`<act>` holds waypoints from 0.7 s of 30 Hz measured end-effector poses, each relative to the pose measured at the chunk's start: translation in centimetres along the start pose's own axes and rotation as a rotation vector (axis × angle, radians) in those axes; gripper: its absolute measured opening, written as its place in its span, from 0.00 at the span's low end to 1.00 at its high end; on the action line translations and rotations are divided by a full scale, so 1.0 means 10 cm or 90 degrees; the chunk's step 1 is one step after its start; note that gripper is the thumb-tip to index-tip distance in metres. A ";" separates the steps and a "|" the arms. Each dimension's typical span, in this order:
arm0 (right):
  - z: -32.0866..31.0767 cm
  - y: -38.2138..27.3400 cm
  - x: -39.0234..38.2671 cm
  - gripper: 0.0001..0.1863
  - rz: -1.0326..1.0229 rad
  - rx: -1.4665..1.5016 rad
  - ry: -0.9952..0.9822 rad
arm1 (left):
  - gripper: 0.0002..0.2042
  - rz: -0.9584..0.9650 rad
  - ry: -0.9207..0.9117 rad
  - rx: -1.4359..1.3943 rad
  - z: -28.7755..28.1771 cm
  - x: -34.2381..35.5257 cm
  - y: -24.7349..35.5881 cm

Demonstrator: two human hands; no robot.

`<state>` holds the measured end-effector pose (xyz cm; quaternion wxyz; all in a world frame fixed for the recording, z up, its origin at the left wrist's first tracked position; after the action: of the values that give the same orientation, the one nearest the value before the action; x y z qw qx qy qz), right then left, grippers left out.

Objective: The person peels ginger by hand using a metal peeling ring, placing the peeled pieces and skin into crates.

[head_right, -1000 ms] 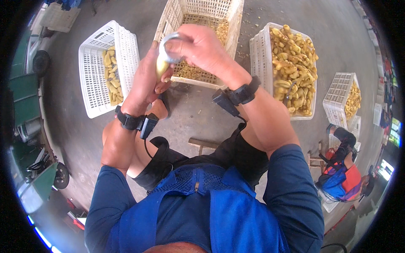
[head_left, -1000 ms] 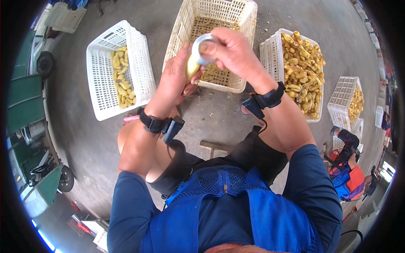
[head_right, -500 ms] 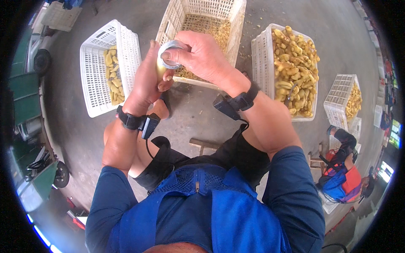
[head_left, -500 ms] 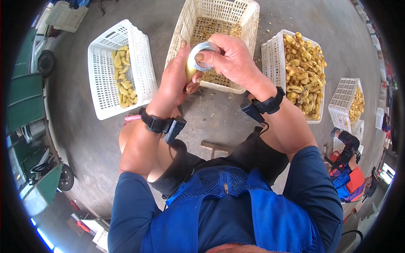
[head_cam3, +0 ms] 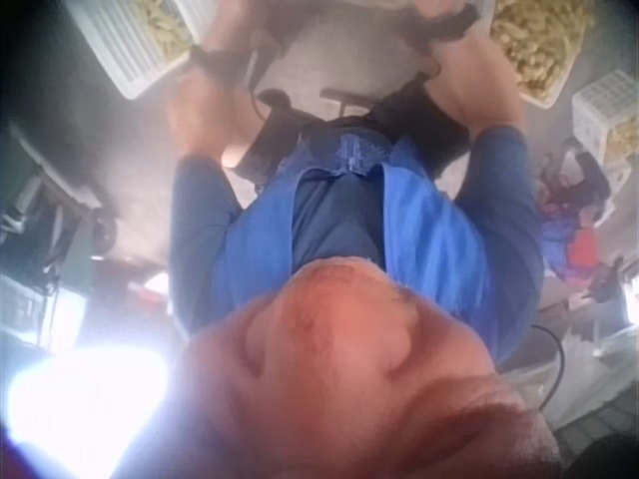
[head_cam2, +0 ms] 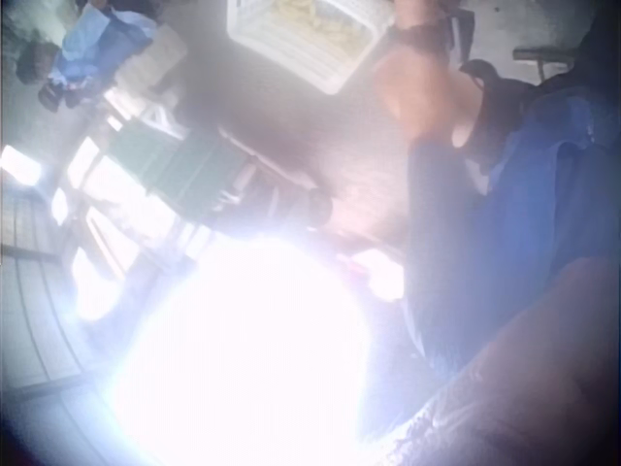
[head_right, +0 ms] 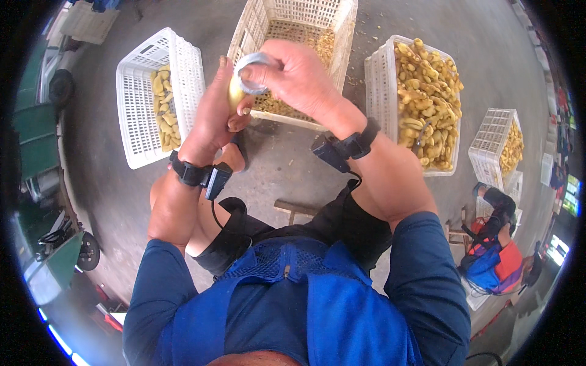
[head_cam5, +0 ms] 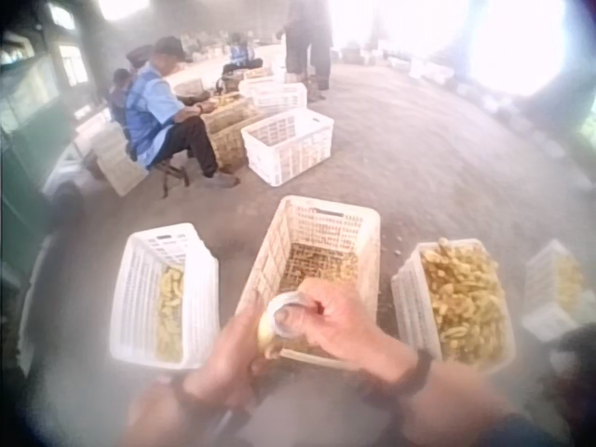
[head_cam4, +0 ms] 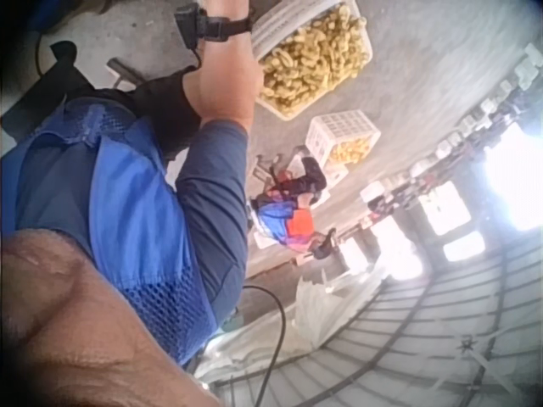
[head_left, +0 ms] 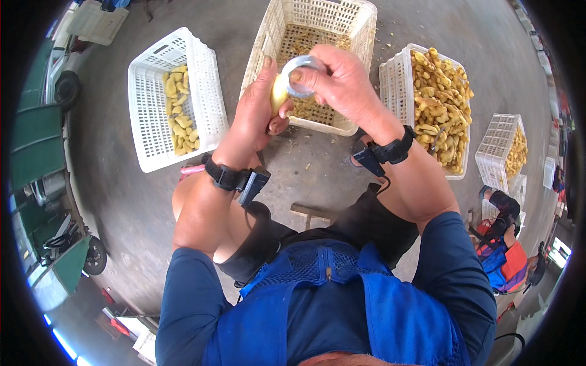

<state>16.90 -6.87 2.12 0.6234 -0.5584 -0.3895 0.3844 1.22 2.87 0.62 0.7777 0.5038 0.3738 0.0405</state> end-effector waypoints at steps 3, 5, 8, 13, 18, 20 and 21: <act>0.03 0.01 -0.01 0.11 0.000 -0.040 -0.045 | 0.32 -0.006 -0.028 -0.019 0.00 0.01 -0.01; 0.03 -0.05 0.02 0.10 -0.028 -0.050 -0.063 | 0.31 -0.019 -0.037 -0.029 -0.02 0.00 -0.03; -0.21 -0.02 0.13 0.11 -0.017 -0.016 0.019 | 0.32 -0.045 -0.101 -0.025 -0.07 -0.01 -0.05; -0.41 -0.06 0.14 0.13 -0.056 0.034 0.083 | 0.34 -0.036 -0.105 -0.027 -0.01 -0.03 0.00; -0.11 0.00 0.04 0.14 0.014 0.090 -0.009 | 0.34 -0.009 -0.023 -0.040 -0.04 0.02 0.00; -0.04 -0.01 0.03 0.14 0.013 0.082 -0.023 | 0.34 -0.001 -0.021 -0.051 -0.06 0.03 -0.03; -0.01 -0.01 0.03 0.14 0.012 0.072 -0.035 | 0.33 -0.001 -0.017 -0.054 -0.06 0.03 -0.04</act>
<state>17.15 -6.65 2.18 0.6390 -0.5153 -0.3789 0.4272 0.95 3.23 0.05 0.8033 0.4708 0.3614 0.0487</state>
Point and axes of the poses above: each hand's wrist, its own x-axis towards the middle knuckle, its own z-axis out of the palm, y = z × x, the point moved 2 cm from there along x, towards the middle knuckle, and after that the axes turned 13 degrees about x, right-handed, at the moved point
